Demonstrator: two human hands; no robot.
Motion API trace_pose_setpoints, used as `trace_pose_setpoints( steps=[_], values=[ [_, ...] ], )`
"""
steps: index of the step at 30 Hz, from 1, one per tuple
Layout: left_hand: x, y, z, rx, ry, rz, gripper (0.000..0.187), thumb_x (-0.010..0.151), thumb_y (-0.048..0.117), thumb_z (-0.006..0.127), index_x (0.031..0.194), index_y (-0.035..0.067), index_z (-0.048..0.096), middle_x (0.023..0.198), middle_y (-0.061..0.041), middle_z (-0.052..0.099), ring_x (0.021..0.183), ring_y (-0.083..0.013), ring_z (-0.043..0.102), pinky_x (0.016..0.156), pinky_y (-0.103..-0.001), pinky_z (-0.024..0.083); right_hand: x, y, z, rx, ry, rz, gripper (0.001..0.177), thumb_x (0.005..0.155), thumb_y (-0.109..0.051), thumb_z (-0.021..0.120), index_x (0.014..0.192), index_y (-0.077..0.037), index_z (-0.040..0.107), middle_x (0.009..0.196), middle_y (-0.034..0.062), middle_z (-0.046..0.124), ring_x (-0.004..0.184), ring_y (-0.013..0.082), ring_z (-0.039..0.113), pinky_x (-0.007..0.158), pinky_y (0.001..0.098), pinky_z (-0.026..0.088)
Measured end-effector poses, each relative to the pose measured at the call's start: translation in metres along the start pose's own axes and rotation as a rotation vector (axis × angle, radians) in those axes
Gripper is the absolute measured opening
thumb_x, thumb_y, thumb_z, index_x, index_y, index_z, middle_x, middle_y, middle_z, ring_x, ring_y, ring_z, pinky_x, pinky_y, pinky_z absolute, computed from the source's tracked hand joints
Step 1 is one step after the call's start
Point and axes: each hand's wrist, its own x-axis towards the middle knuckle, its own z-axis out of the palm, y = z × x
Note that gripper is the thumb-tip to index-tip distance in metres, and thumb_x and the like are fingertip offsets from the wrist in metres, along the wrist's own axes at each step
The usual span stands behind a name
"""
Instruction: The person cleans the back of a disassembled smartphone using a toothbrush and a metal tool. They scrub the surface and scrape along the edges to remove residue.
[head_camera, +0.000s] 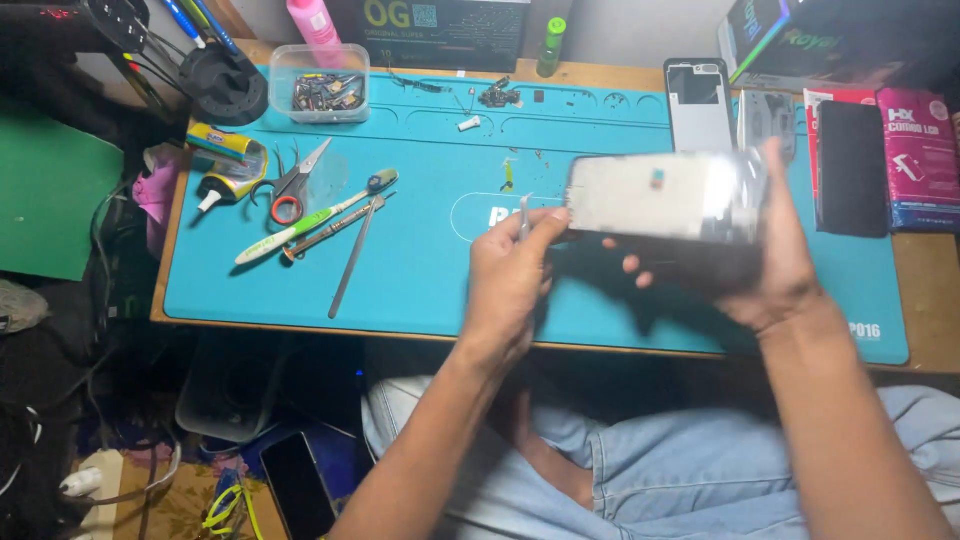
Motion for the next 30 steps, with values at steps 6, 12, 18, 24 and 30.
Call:
trace_pose_setpoints(
  steps=[6, 12, 18, 24, 30],
  values=[
    [-0.032, -0.004, 0.026, -0.298, 0.115, -0.06, 0.026, 0.098, 0.013, 0.071, 0.116, -0.007, 0.069, 0.08, -0.003, 0.072, 0.048, 0.005, 0.034, 0.046, -0.014, 0.027, 0.029, 0.048, 0.036, -0.177, 0.371, -0.525, 0.124, 0.069, -0.096, 0.029, 0.161, -0.016, 0.047, 0.16, 0.0138, 0.059, 0.144, 0.0345, 0.062, 0.13, 0.0546, 0.042],
    [-0.051, -0.029, 0.039, -0.247, 0.028, 0.032, 0.015, 0.096, 0.015, 0.075, 0.103, 0.002, 0.073, 0.095, -0.013, 0.082, 0.092, -0.0166, 0.076, 0.093, -0.031, 0.06, 0.039, 0.033, 0.062, 0.26, 0.469, -0.667, 0.102, 0.073, -0.081, 0.041, 0.139, -0.007, 0.062, 0.094, 0.0208, 0.073, 0.085, 0.0382, 0.072, 0.079, 0.0528, 0.061],
    [-0.047, -0.029, 0.016, -0.094, 0.069, -0.002, 0.014, 0.101, 0.026, 0.073, 0.099, 0.012, 0.076, 0.068, 0.009, 0.052, 0.055, -0.0027, 0.038, 0.05, -0.025, 0.031, 0.037, 0.028, 0.05, 0.239, 0.489, -0.636, 0.09, 0.078, -0.081, 0.036, 0.121, -0.009, 0.069, 0.081, 0.0146, 0.067, 0.071, 0.0297, 0.068, 0.067, 0.048, 0.056],
    [-0.028, -0.019, -0.027, 0.278, 0.131, 0.327, 0.041, 0.102, 0.019, 0.052, 0.129, 0.008, 0.082, 0.115, -0.005, 0.071, 0.12, -0.0154, 0.071, 0.109, -0.029, 0.056, 0.033, 0.028, 0.042, 0.233, 0.479, -0.611, 0.091, 0.075, -0.082, 0.039, 0.121, -0.009, 0.069, 0.081, 0.0149, 0.067, 0.072, 0.0301, 0.068, 0.066, 0.0487, 0.056],
    [0.007, 0.003, -0.105, 0.956, 0.415, 1.084, 0.022, 0.101, -0.003, 0.071, 0.122, -0.004, 0.077, 0.102, -0.017, 0.062, 0.089, -0.037, 0.066, 0.084, -0.046, 0.055, 0.034, 0.028, 0.046, 0.197, 0.546, -0.578, 0.091, 0.065, -0.081, 0.046, 0.118, -0.011, 0.072, 0.077, 0.0134, 0.069, 0.07, 0.029, 0.068, 0.067, 0.0463, 0.056]
  ],
)
